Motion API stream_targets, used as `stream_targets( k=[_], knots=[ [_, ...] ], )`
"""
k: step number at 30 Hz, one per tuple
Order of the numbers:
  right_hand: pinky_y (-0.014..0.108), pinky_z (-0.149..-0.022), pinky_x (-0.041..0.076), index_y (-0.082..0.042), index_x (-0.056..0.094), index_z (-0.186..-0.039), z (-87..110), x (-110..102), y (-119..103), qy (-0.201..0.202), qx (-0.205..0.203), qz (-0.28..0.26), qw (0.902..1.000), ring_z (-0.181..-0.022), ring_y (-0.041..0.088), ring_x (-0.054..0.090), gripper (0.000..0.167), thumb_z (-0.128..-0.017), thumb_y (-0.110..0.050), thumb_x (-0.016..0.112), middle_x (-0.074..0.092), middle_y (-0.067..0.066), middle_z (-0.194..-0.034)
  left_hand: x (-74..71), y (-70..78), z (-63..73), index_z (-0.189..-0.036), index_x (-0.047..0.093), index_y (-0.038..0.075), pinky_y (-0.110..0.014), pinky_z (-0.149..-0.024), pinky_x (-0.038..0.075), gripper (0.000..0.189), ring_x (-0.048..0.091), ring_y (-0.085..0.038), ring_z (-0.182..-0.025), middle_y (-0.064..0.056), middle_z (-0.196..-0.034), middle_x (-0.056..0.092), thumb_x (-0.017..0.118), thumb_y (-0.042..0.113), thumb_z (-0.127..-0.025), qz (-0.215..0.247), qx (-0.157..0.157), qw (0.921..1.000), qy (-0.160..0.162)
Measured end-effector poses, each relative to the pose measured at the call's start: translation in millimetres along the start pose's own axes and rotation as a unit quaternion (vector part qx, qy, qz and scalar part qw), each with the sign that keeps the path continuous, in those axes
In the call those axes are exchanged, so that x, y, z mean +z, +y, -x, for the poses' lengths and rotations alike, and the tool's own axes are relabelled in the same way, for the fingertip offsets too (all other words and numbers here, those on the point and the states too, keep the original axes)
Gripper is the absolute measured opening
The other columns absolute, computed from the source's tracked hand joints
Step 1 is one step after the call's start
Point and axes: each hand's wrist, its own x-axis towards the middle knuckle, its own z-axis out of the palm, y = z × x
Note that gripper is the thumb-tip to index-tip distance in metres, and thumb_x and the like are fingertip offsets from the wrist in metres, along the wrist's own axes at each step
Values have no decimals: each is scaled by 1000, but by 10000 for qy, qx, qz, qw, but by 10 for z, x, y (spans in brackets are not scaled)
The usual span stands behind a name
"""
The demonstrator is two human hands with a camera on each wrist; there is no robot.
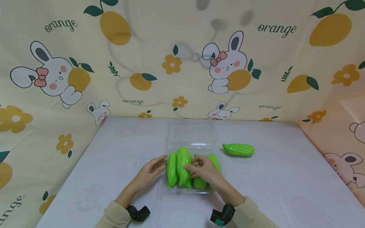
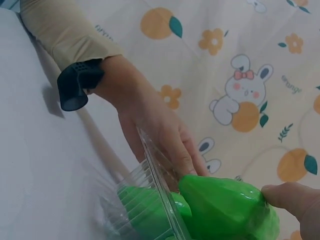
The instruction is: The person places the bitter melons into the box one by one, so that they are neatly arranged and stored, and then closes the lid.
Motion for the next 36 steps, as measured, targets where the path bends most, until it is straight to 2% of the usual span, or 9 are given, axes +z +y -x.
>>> stream_targets(
  k=[11,16,20,27,36],
  knots=[
    [33,-62,60,7,56,-114,-60,73,7,-59,-277,232,9993,-57,14,67,53,-83,-32,76,67,9,-78,10,-27,-7,-143,42,1,-33,-105,49,49,55,-40,-124,-24,-131,56,52,19,-100,-91,119,9999,5],
    [31,-54,58,6,53,-117,-74,129,21,-1,-347,462,9983,-51,12,64,57,-84,-35,75,68,10,-74,14,-32,-3,-143,41,0,-37,-105,49,49,55,-41,-124,-25,-131,56,52,19,-100,-98,175,9998,-16],
    [31,-50,56,6,52,-119,-63,160,13,74,-385,511,9979,-47,11,61,57,-85,-34,74,68,11,-72,15,-17,0,-144,41,2,-37,-105,49,49,55,-39,-124,-23,-131,56,52,20,-100,-103,103,9999,-9],
    [31,-51,57,5,52,-120,-45,145,-1,81,-383,503,9980,-49,13,63,56,-86,-34,72,69,12,-75,14,-5,2,-144,41,2,-38,-106,48,50,55,-40,-125,-24,-132,56,52,22,-100,-103,66,9999,-24],
    [34,-57,60,7,53,-115,-22,69,-4,-71,-437,231,9988,-54,12,65,49,-88,-30,71,69,17,-82,10,25,7,-143,42,2,-38,-106,48,49,54,-40,-125,-24,-132,56,53,20,-99,-86,-44,9999,29]
  ],
)
